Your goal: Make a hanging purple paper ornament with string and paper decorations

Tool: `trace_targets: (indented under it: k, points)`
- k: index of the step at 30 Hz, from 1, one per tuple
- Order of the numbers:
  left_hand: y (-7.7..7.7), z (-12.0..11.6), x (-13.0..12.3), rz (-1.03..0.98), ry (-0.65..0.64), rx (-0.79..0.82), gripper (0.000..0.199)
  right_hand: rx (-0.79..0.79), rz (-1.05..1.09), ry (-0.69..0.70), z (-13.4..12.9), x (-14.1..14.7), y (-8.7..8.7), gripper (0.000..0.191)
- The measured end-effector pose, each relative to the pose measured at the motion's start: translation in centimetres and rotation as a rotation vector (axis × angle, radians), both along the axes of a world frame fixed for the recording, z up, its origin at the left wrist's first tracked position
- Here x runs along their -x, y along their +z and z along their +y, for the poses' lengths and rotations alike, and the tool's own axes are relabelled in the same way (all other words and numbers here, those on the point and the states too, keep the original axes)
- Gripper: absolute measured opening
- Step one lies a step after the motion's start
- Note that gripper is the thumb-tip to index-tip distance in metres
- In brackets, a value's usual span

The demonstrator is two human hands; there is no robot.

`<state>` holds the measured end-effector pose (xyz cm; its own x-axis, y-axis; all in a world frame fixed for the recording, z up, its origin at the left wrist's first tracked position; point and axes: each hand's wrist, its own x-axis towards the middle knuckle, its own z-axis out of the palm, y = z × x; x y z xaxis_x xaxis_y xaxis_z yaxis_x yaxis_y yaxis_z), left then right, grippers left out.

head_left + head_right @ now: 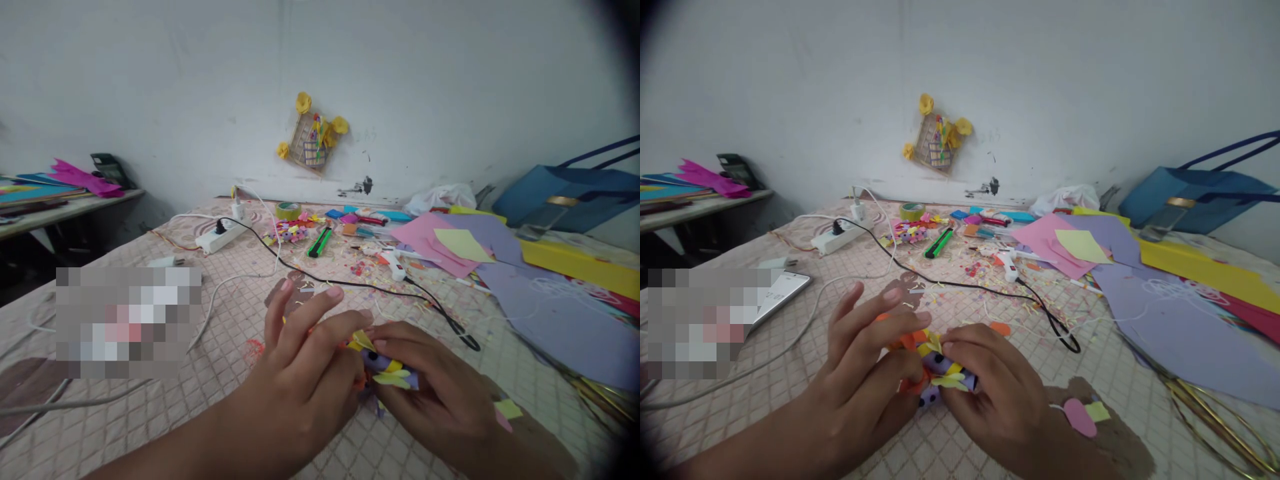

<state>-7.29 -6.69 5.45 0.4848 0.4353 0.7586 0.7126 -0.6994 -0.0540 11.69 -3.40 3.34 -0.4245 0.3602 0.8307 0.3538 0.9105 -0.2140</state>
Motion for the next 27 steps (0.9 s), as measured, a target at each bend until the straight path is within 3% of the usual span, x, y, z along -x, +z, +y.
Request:
trace_targets:
  k: [5,10,17,27]
  points:
    - [-0.21,0.17,0.12,0.065,-0.063,-0.1,0.009,-0.003,0.0,-0.069,-0.3,-0.03,-0.2,0.028]
    - [-0.51,0.37,0.16,-0.014,-0.028,-0.069,0.01,0.016,0.016,-0.023,-0.15,-0.03,-0.06,0.03]
    - [-0.59,0.51,0.08,-0.091,0.022,-0.071,0.027,0.014,0.004,0.065,0.1,-0.23,0.06,0.038]
    - [-1.04,0.61,-0.13,-0.139,0.002,-0.082,0.019,0.039,-0.009,0.073,0.08,-0.31,0.17,0.032]
